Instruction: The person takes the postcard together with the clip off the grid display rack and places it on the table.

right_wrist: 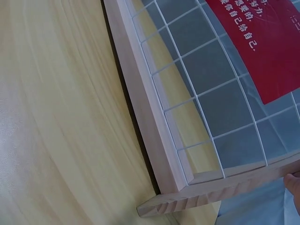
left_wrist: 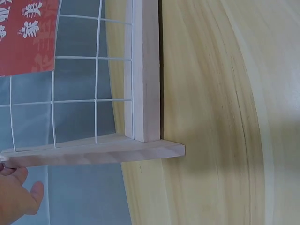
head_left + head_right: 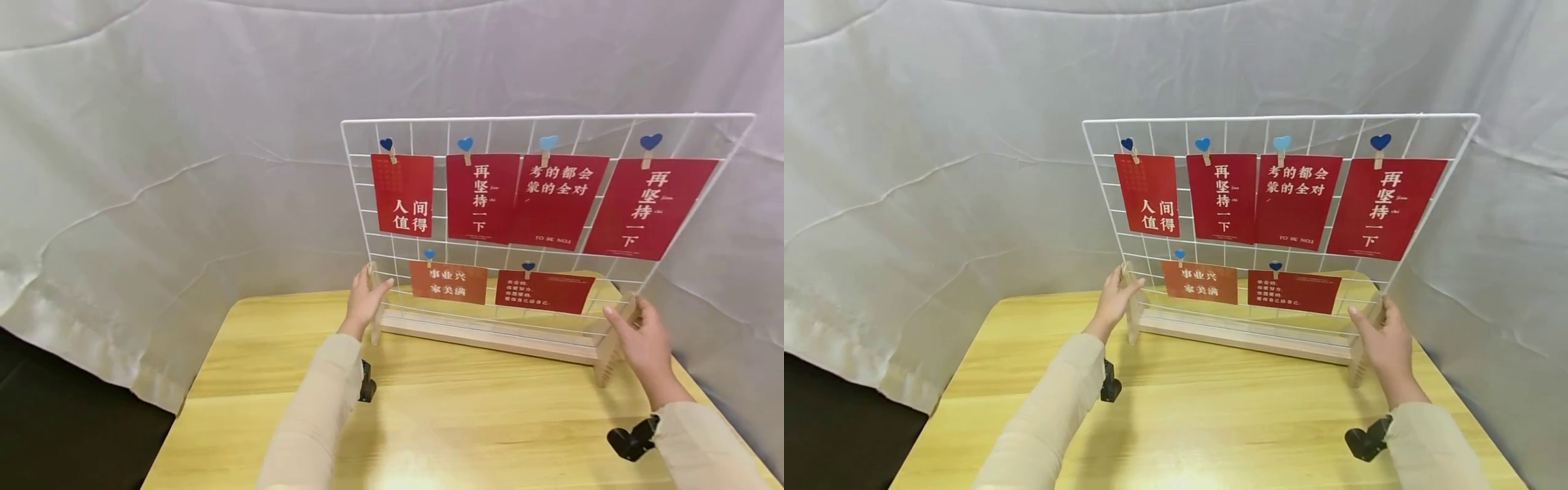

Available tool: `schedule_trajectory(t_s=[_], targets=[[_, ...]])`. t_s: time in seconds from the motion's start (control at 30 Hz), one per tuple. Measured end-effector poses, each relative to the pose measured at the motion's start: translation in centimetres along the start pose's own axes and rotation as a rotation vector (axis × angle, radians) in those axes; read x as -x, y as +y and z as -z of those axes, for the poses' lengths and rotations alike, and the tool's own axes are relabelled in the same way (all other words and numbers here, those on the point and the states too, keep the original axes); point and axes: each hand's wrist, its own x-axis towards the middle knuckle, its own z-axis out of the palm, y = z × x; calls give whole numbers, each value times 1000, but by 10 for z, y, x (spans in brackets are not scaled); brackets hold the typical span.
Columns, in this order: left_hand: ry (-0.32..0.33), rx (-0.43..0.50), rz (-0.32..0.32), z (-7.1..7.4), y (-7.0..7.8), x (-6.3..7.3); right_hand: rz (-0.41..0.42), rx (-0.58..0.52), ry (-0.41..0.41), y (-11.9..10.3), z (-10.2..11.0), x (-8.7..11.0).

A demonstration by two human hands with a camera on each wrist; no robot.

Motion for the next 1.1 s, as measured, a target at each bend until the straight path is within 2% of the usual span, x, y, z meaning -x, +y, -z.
schedule_trajectory(t_s=[0.33,0.77,0.93,1.1], targets=[[-6,14,-2,1,2,-1,-25,-13,-31,-2,2,-1],[-18,18,-19,2,-2,3,-26,23,19,-3,6,4],[-24,17,-33,2,-3,3,-53,28,-2,-2,6,4],[-26,-29,-56,4,-8,1,-62,1,-44,-4,3,3]])
